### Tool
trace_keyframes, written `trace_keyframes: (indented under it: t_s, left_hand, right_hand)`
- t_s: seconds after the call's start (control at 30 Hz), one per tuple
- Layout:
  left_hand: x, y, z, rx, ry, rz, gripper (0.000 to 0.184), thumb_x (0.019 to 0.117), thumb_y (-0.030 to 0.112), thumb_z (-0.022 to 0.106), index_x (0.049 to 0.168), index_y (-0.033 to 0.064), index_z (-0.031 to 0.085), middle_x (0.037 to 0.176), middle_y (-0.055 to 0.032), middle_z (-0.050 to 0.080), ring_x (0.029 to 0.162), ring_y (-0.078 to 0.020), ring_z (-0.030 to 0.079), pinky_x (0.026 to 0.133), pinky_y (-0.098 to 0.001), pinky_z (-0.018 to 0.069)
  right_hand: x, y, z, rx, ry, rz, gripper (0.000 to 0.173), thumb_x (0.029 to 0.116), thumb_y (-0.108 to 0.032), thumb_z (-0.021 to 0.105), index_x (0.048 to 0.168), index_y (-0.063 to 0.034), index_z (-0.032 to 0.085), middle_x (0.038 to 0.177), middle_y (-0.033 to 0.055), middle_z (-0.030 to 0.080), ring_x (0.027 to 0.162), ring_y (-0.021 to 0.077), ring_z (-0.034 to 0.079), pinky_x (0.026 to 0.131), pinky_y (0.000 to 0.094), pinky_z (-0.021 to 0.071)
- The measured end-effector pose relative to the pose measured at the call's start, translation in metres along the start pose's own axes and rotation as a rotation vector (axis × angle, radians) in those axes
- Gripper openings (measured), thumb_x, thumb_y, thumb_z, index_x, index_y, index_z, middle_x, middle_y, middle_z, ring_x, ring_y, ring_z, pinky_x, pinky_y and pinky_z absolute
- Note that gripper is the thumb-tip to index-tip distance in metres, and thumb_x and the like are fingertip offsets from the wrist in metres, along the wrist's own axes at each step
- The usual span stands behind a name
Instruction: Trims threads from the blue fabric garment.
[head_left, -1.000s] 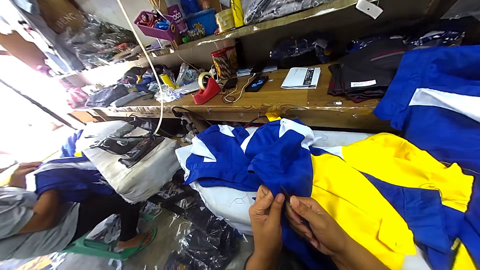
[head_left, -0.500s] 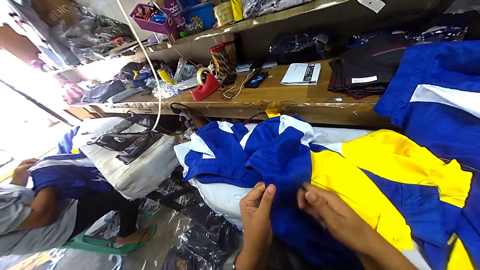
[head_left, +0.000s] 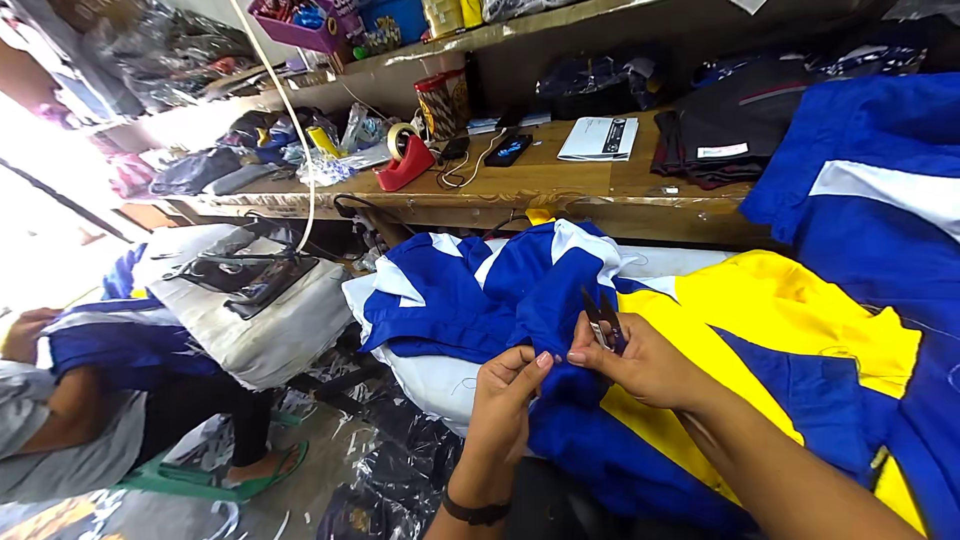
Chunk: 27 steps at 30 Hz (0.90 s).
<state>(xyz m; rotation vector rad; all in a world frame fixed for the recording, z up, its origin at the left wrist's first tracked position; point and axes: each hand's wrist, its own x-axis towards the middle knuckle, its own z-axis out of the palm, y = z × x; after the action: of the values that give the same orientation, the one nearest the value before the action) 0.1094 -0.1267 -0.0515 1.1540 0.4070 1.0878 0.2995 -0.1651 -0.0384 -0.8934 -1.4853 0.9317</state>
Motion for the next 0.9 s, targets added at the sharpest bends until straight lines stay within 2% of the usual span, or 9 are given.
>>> trace_keyframes:
  t_s: [0.07,0.1,0.13,0.2,0.23,0.3,0.4,0.53,0.9]
  left_hand:
    - [0.002,-0.002,0.001,-0.015,-0.009,-0.009,0.014,0.0950,0.005,0.065,0.085,0.0059,0.075,0.077,0.0000,0.071,0.066,-0.0013,0.063,0.063,-0.0174,0.0524]
    - [0.002,-0.002,0.002,0.021,-0.024,0.013,0.014,0.0952,0.006,0.065,0.086,0.0061,0.075,0.077,0.0009,0.071,0.066,-0.0004,0.063,0.062,-0.0165,0.0516]
    - [0.003,-0.001,0.003,0.057,-0.040,0.036,0.013,0.0956,0.006,0.065,0.086,0.0064,0.074,0.077,0.0021,0.071,0.066,0.0006,0.062,0.061,-0.0158,0.0505]
    - [0.005,0.004,0.005,0.104,-0.076,0.067,0.013,0.0956,0.006,0.065,0.086,0.0066,0.074,0.077,0.0039,0.069,0.067,0.0015,0.061,0.062,-0.0155,0.0498]
    - [0.005,0.007,0.006,0.125,-0.089,0.076,0.013,0.0957,0.006,0.065,0.086,0.0066,0.074,0.077,0.0041,0.069,0.069,0.0012,0.062,0.064,-0.0161,0.0509]
    - [0.008,0.010,0.009,0.160,-0.114,0.089,0.014,0.0955,0.005,0.063,0.085,0.0063,0.073,0.077,0.0043,0.069,0.072,0.0000,0.064,0.069,-0.0182,0.0535]
    - [0.012,0.012,0.013,0.216,-0.159,0.101,0.016,0.0950,0.004,0.063,0.083,0.0074,0.072,0.075,0.0060,0.067,0.070,0.0006,0.061,0.067,-0.0178,0.0518]
    - [0.013,0.013,0.017,0.294,-0.190,0.128,0.015,0.0941,0.005,0.065,0.080,0.0073,0.071,0.073,0.0071,0.065,0.067,0.0019,0.058,0.065,-0.0163,0.0482]
    - [0.012,0.014,0.022,0.369,-0.191,0.158,0.014,0.0927,0.005,0.066,0.081,0.0043,0.072,0.073,0.0045,0.067,0.067,0.0005,0.061,0.064,-0.0170,0.0511]
  right_hand:
    - [0.000,-0.007,-0.009,-0.273,-0.021,-0.069,0.013,0.0984,-0.021,0.066,0.091,-0.0108,0.065,0.069,-0.0127,0.053,0.060,-0.0084,0.046,0.056,0.0094,0.0376]
    - [-0.002,-0.013,-0.016,-0.496,-0.036,-0.117,0.023,0.0998,-0.033,0.064,0.093,-0.0115,0.068,0.073,-0.0103,0.057,0.064,-0.0059,0.049,0.059,0.0132,0.0405]
    - [-0.004,-0.023,-0.022,-0.721,-0.036,-0.174,0.034,0.0996,-0.047,0.060,0.094,-0.0142,0.068,0.073,-0.0086,0.059,0.066,-0.0007,0.053,0.059,0.0211,0.0426]
    - [-0.007,-0.046,-0.031,-1.050,-0.021,-0.288,0.054,0.0972,-0.068,0.047,0.093,-0.0173,0.066,0.071,-0.0071,0.057,0.063,0.0070,0.057,0.053,0.0303,0.0417]
    - [-0.008,-0.058,-0.037,-1.151,-0.034,-0.334,0.057,0.0981,-0.069,0.042,0.089,-0.0177,0.066,0.069,-0.0069,0.055,0.062,0.0086,0.056,0.051,0.0308,0.0393]
    - [-0.008,-0.077,-0.045,-1.285,-0.092,-0.430,0.052,0.0985,-0.062,0.045,0.080,-0.0186,0.066,0.064,-0.0076,0.050,0.058,0.0091,0.053,0.049,0.0293,0.0353]
    - [-0.007,-0.099,-0.049,-1.415,-0.192,-0.498,0.041,0.0934,-0.052,0.053,0.082,-0.0190,0.075,0.065,-0.0064,0.057,0.058,0.0115,0.057,0.051,0.0321,0.0403]
    - [-0.004,-0.119,-0.043,-1.551,-0.248,-0.538,0.039,0.0918,-0.045,0.056,0.070,-0.0163,0.069,0.060,-0.0026,0.056,0.053,0.0154,0.056,0.046,0.0330,0.0370]
    - [0.005,-0.128,-0.033,-1.646,-0.329,-0.514,0.038,0.0889,-0.043,0.061,0.062,-0.0157,0.063,0.055,-0.0023,0.049,0.049,0.0159,0.053,0.044,0.0331,0.0336]
